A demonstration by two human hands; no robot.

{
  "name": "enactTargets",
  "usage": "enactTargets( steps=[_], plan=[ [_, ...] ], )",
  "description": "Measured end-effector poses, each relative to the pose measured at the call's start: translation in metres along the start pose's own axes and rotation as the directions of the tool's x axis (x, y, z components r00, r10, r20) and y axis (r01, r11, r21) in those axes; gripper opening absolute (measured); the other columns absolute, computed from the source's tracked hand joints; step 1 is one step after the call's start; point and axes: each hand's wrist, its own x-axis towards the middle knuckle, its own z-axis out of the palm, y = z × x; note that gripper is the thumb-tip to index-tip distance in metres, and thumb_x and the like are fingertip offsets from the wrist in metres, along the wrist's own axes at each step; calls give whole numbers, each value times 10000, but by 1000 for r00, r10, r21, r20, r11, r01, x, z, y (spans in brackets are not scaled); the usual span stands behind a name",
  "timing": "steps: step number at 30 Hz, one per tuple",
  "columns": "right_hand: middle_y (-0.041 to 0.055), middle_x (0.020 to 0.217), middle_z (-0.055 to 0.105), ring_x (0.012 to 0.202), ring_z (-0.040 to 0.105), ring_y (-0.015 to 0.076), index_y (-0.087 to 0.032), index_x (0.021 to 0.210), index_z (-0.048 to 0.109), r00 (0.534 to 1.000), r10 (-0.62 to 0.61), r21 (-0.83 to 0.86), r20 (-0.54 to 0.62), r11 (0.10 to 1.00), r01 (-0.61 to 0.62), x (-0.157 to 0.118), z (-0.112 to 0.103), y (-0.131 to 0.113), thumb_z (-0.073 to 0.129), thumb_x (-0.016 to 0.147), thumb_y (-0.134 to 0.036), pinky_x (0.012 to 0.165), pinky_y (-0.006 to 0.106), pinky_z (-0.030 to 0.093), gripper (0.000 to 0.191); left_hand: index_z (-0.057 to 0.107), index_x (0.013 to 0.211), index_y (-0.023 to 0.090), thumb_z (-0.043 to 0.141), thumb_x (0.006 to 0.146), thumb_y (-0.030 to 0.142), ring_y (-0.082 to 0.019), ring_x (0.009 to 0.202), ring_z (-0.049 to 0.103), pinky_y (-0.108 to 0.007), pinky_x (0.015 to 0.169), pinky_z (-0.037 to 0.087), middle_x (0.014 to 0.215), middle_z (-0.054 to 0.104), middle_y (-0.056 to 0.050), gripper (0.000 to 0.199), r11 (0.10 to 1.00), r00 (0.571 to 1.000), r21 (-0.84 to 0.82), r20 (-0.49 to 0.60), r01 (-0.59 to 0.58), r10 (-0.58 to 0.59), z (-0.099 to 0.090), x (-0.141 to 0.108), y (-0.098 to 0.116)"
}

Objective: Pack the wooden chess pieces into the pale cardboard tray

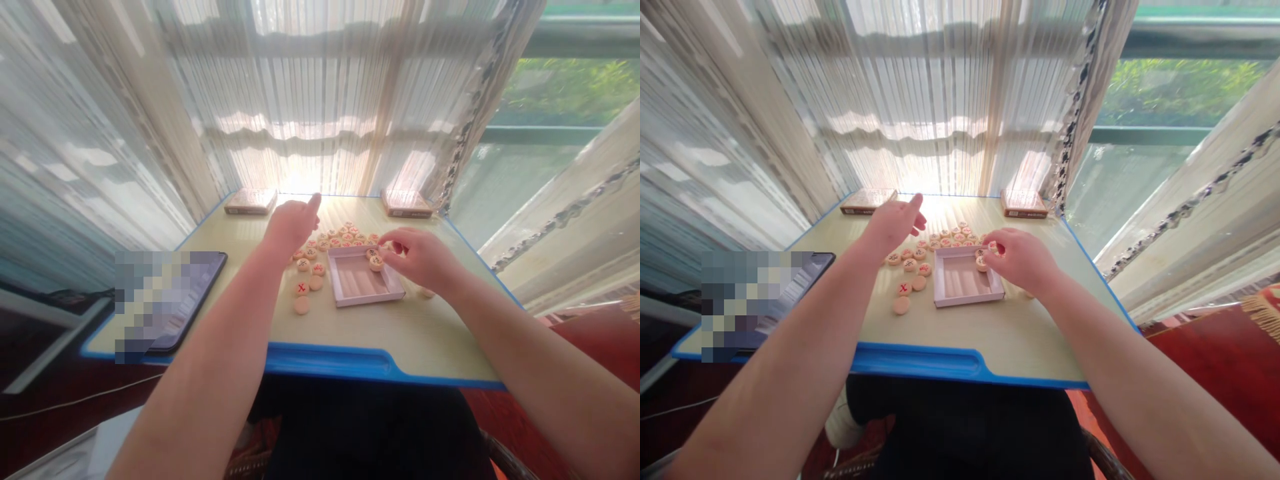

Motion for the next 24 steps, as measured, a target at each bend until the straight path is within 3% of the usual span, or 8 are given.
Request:
enactTargets(
  steps=[3, 6, 10, 13, 17, 20, 22, 24],
  plan=[
    [17, 743, 595, 666, 525, 147, -208, 964, 690, 999, -17, 42, -52, 999, 19, 0, 2, -3, 556, 792, -344, 609, 270, 378, 257, 693, 886, 152, 43, 898, 624, -164, 704, 657, -285, 684, 481, 807, 717, -104, 803, 978, 997, -208, -73, 21, -37, -8, -2, 3],
    [41, 846, 611, 785, 565, 171, -208, 996, 679, 994, -91, 108, -61, 989, 97, -2, 5, -7, 539, 824, -356, 693, 283, 420, 266, 671, 1032, 166, -27, 872, 651, -172, 768, 672, -275, 685, 494, 957, 717, -119, 865, 954, 999, -296, 1, 42, -44, -9, -3, 3],
    [55, 938, 612, 851, 585, 178, -216, 979, 678, 991, -130, 173, -30, 976, 133, -3, 8, -9, 500, 859, -343, 753, 295, 440, 249, 605, 1203, 240, -27, 870, 654, -225, 995, 642, -315, 749, 507, 1259, 608, -91, 826, 968, 997, -245, 72, 57, -40, -13, -5, 0],
    [54, 954, 613, 858, 589, 181, -221, 972, 679, 993, -121, 179, -14, 976, 121, -3, 10, -8, 503, 861, -350, 759, 301, 442, 246, 535, 1294, 288, -55, 912, 559, -223, 1240, 493, -358, 901, 457, 1358, 532, -55, 753, 988, 999, -153, -4, -36, 36, -22, -11, 3],
    [59, 937, 611, 878, 585, 183, -213, 953, 679, 990, -141, 194, 10, 972, 136, -3, 10, -7, 443, 899, -364, 774, 305, 441, 285, 400, 1401, 289, 7, 951, 458, -195, 1349, 359, -388, 998, 383, 1414, 471, -48, 621, 991, 996, -100, -40, -88, 84, -28, -16, 7],
    [62, 916, 608, 881, 580, 185, -209, 930, 675, 985, -173, 199, 17, 966, 166, -3, 8, -8, 401, 920, -375, 769, 303, 440, 321, 497, 1326, 289, 80, 947, 458, -196, 1339, 376, -367, 998, 387, 1434, 447, -29, 589, 985, 988, -82, 10, -151, 153, -25, -12, 0],
    [60, 903, 606, 871, 578, 185, -211, 928, 672, 983, -182, 203, 7, 963, 177, -3, 7, -8, 394, 924, -385, 758, 303, 440, 328, 645, 1131, 254, 285, 897, 481, -228, 1234, 495, -342, 955, 421, 1354, 536, -50, 486, 986, 984, 38, 69, -164, 162, -24, -9, -6],
    [59, 902, 606, 861, 578, 184, -213, 938, 671, 985, -172, 206, -7, 964, 170, -3, 7, -7, 397, 923, -393, 749, 303, 441, 327, 695, 954, 228, 481, 785, 417, -239, 1033, 614, -317, 847, 474, 1170, 654, -67, 331, 971, 983, 204, 158, -124, 93, -24, -8, -11]
  ],
)
